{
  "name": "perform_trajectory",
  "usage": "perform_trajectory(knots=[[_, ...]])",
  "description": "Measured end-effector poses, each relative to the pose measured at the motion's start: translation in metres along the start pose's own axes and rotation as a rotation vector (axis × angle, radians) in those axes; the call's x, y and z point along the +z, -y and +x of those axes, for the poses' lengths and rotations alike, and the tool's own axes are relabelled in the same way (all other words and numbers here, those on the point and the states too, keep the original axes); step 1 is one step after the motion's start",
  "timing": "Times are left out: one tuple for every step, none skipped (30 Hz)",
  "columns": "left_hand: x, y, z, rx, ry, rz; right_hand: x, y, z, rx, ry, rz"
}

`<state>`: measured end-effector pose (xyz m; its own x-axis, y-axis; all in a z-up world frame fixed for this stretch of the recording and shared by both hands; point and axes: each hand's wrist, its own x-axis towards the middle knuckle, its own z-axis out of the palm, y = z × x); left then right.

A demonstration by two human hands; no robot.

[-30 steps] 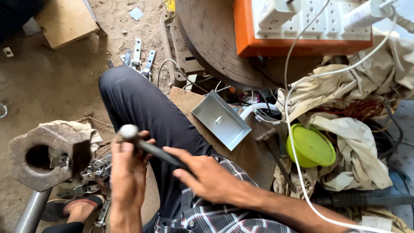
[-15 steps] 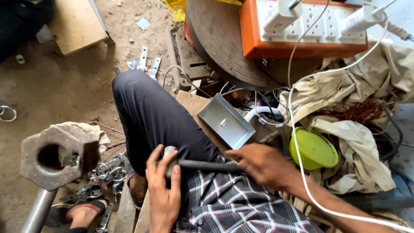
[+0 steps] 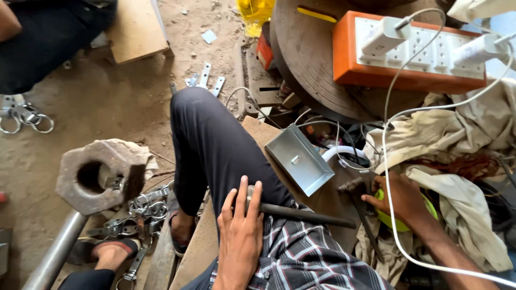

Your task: The person places small metal brackets one by one onto a large hexagonal metal base and strikes them with a hammer, occasionally using a metal pin as an intermediary, while seated on the floor of a workshop.

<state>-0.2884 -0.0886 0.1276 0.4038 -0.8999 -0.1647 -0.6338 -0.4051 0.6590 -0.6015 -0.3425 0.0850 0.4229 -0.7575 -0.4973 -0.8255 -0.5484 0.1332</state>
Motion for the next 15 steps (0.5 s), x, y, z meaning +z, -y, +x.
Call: perform_trajectory(knots=[[-0.003,-0.001,0.003,-0.003,-0.015,-0.005,0.000,0.000,0.002,0.013,0.009,-0.018],[-0.005,-0.002,0.006,0.001,-0.026,-0.015,0.000,-0.003,0.002,0.035,0.019,-0.038],[-0.008,0.000,0.007,0.023,-0.023,-0.043,0.001,-0.005,0.003,0.037,0.019,-0.033],[-0.012,0.002,0.007,0.045,-0.019,-0.073,0.003,-0.007,0.004,0.040,0.020,-0.030],[-0.015,0.005,0.007,0.067,-0.014,-0.104,0.005,-0.010,0.006,0.044,0.021,-0.027],[-0.016,0.008,0.006,0.072,-0.040,-0.141,0.009,-0.012,0.008,0.073,0.041,-0.007],[-0.017,0.011,0.006,0.077,-0.066,-0.178,0.013,-0.014,0.011,0.101,0.062,0.014],[-0.018,0.013,0.005,0.081,-0.089,-0.218,0.018,-0.016,0.012,0.131,0.086,0.033],[-0.018,0.015,0.004,0.058,-0.105,-0.231,0.021,-0.018,0.014,0.142,0.084,0.104],[-0.018,0.016,0.003,0.031,-0.124,-0.245,0.022,-0.020,0.015,0.150,0.082,0.174],[-0.018,0.018,0.002,0.005,-0.142,-0.258,0.022,-0.021,0.013,0.157,0.080,0.243],[-0.019,0.019,0.002,0.014,-0.182,-0.282,0.018,-0.022,0.015,0.183,0.080,0.219],[-0.021,0.021,0.001,0.024,-0.222,-0.306,0.011,-0.021,0.013,0.209,0.079,0.195],[-0.023,0.022,0.000,0.030,-0.264,-0.326,0.002,-0.017,0.011,0.230,0.080,0.172],[-0.024,0.023,-0.002,0.037,-0.318,-0.353,-0.011,-0.014,0.008,0.241,0.092,0.139]])
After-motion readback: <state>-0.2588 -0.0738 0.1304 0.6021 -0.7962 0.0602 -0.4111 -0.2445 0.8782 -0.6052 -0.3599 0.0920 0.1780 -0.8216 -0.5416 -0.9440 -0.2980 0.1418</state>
